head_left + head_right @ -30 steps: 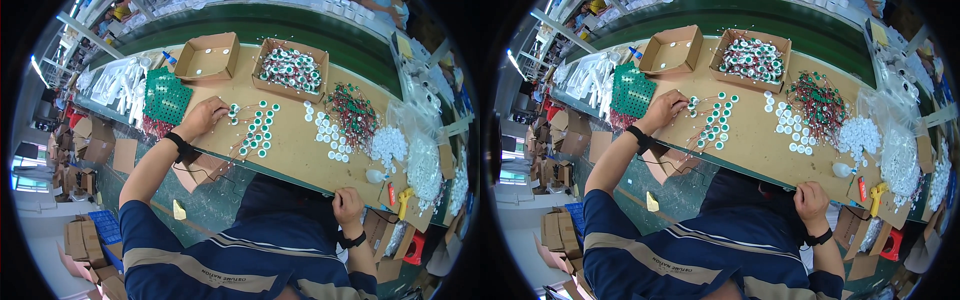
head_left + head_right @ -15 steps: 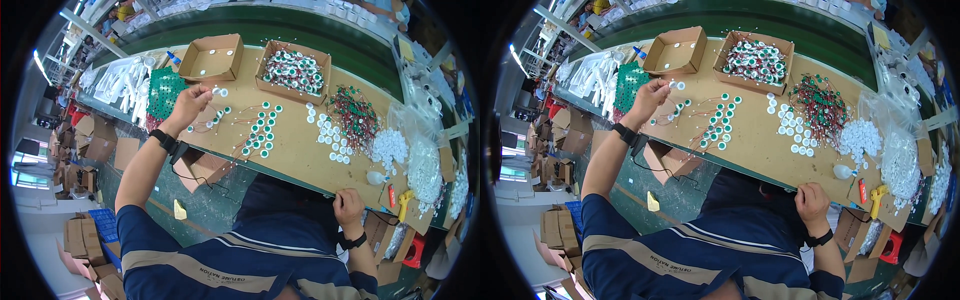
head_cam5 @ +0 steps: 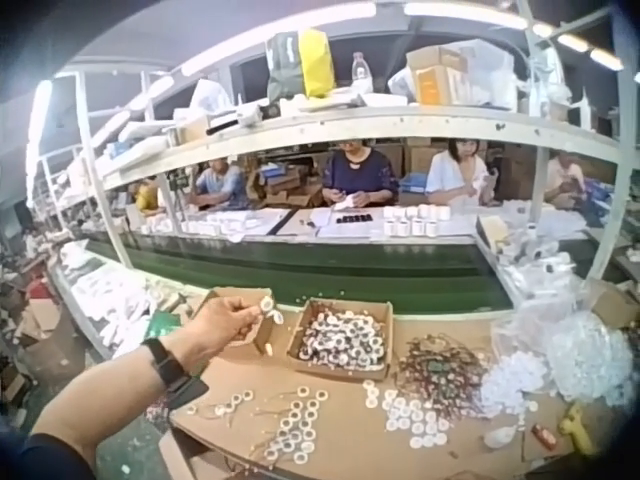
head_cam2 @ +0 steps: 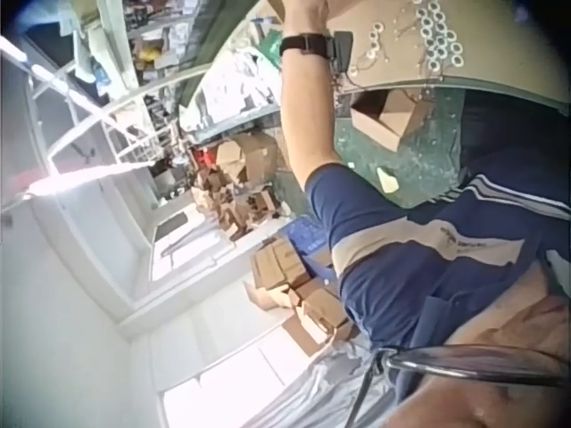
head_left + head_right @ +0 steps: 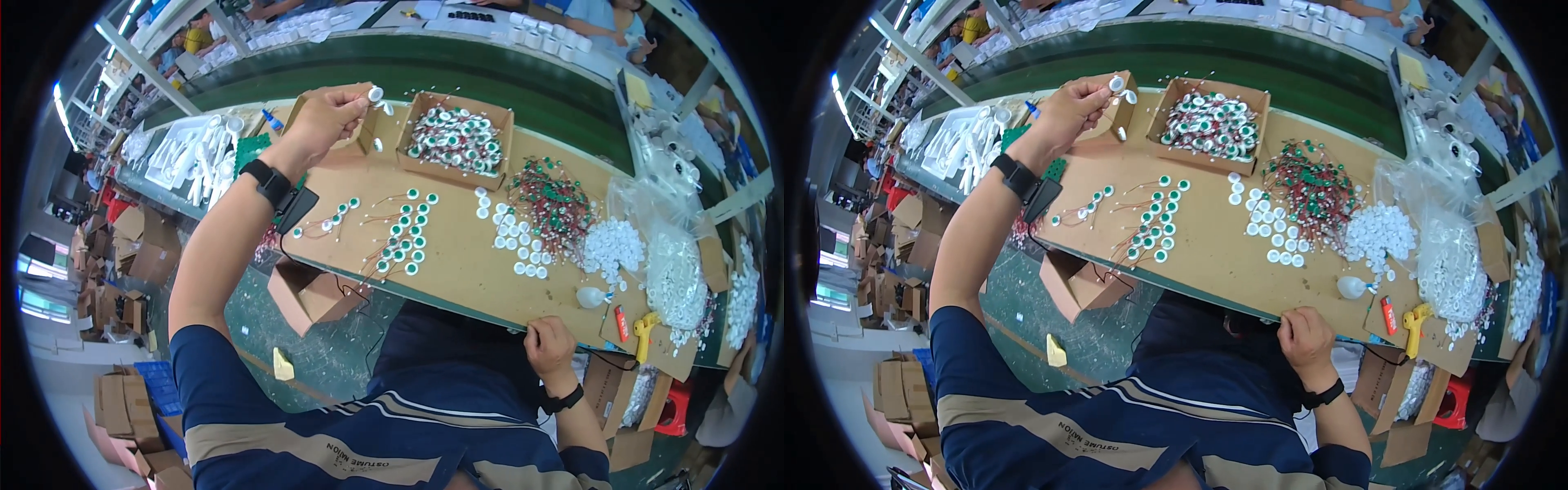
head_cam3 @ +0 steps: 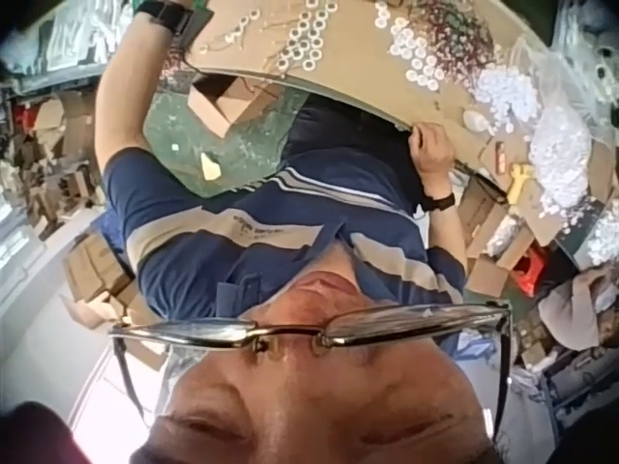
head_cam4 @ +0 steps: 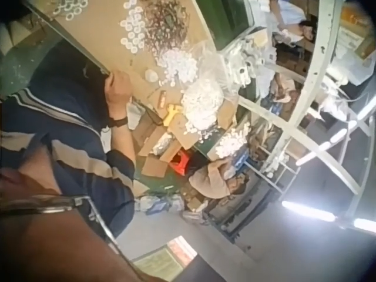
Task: The person picks up a green circuit board and a white plastic cap, applies glue to the cap from a bottle, and joins the pieces together. They repeat this process for several units, occasionally moving items on the table to reach more components.
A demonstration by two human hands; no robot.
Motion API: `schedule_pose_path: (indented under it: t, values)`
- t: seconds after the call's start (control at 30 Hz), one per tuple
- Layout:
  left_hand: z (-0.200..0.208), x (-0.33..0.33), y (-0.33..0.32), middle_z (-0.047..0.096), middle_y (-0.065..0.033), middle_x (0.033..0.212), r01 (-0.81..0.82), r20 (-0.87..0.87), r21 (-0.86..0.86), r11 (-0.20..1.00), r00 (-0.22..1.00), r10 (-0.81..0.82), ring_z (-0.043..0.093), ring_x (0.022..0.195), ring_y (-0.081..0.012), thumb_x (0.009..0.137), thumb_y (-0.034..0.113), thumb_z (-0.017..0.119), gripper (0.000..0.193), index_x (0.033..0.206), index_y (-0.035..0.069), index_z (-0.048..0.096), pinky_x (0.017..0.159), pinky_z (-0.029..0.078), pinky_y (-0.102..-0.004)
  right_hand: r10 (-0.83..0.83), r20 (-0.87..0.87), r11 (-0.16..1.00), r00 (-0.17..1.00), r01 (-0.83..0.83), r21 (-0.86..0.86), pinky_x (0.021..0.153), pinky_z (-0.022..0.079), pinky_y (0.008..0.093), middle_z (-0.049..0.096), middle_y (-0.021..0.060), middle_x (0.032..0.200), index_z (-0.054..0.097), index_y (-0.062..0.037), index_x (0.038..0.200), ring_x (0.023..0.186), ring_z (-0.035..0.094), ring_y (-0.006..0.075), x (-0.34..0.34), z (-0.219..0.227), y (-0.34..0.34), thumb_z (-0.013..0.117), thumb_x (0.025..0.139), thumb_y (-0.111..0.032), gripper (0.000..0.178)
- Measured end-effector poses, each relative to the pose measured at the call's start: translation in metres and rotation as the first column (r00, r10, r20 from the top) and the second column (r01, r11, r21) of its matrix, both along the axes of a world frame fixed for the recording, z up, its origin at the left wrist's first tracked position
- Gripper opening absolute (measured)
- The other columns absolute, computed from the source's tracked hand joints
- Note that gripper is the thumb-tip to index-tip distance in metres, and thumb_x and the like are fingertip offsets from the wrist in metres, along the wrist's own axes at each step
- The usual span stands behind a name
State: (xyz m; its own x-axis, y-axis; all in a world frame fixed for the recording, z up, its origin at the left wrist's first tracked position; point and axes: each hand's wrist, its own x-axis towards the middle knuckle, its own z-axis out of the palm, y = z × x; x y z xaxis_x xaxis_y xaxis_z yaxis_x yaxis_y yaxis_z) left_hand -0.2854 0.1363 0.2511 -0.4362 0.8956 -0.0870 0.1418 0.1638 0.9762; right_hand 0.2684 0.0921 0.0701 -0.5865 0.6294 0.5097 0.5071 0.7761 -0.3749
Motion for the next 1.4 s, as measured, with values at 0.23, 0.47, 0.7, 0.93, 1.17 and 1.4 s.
schedule_pose_path:
  t: [0.23,0.47,0.7,0.93,1.17,1.4]
  values:
    - [-0.022,0.028,0.073,0.072,-0.0002,0.105,0.046,-0.053,-0.068,0.997,0.997,-0.049,0.064,0.085,-0.0077,0.119,0.031,0.068,0.032,0.140,0.006,0.071,0.073,0.055,-0.0224,0.004,0.002,1.000,1.000,-0.004,-0.004,0.069,0.061,0.0441,0.072,0.0100,0.095,0.076,-0.0086,0.100,0.081,0.075,0.0336,0.000,0.000,-0.002,0.086,0.084,-0.002,0.019]
    - [-0.026,0.064,0.055,0.072,-0.0061,0.131,0.029,0.172,-0.118,0.993,0.985,-0.008,0.073,0.105,-0.0170,0.122,0.032,0.058,0.044,0.154,0.002,0.062,0.092,0.061,-0.0329,0.004,-0.012,1.000,1.000,-0.004,-0.020,0.070,0.061,0.0448,0.072,0.0107,0.095,0.077,-0.0084,0.100,0.082,0.075,0.0344,0.001,0.000,-0.004,0.086,0.085,-0.001,0.019]
    - [-0.043,0.005,-0.021,0.066,-0.0184,0.158,0.022,-0.244,-0.021,1.000,0.969,-0.027,0.068,0.142,-0.0272,0.122,0.030,0.060,0.051,0.163,0.000,0.056,0.119,0.056,-0.0403,0.010,-0.010,0.999,1.000,-0.010,-0.032,0.070,0.061,0.0451,0.072,0.0112,0.095,0.077,-0.0079,0.102,0.081,0.075,0.0349,0.003,-0.003,-0.001,0.085,0.085,0.000,0.020]
    - [-0.094,-0.023,-0.150,0.069,-0.0210,0.148,-0.014,-0.808,-0.115,0.993,0.583,-0.086,0.069,0.137,-0.0331,0.108,0.030,0.077,0.060,0.159,0.002,0.060,0.115,0.056,-0.0430,0.017,-0.021,1.000,1.000,-0.017,-0.022,0.069,0.060,0.0456,0.072,0.0125,0.096,0.076,-0.0071,0.103,0.080,0.074,0.0360,0.001,-0.002,0.000,0.084,0.085,0.001,0.021]
    - [-0.123,-0.014,-0.192,0.070,-0.0196,0.135,0.071,-0.932,-0.205,0.976,0.291,-0.217,0.068,0.128,-0.0403,0.105,0.035,0.080,0.052,0.147,0.007,0.066,0.111,0.057,-0.0484,0.017,-0.012,1.000,1.000,-0.017,-0.004,0.068,0.060,0.0459,0.071,0.0124,0.096,0.076,-0.0067,0.103,0.079,0.073,0.0359,0.002,-0.006,0.000,0.084,0.085,0.002,0.021]
    - [-0.140,-0.029,-0.189,0.073,-0.0151,0.118,0.169,-0.892,-0.341,0.925,0.253,-0.375,0.073,0.110,-0.0385,0.109,0.029,0.074,0.037,0.139,0.009,0.070,0.098,0.061,-0.0483,0.004,0.000,1.000,1.000,-0.004,0.008,0.068,0.060,0.0454,0.071,0.0124,0.097,0.076,-0.0066,0.103,0.079,0.073,0.0356,0.002,-0.005,-0.002,0.084,0.085,0.002,0.021]
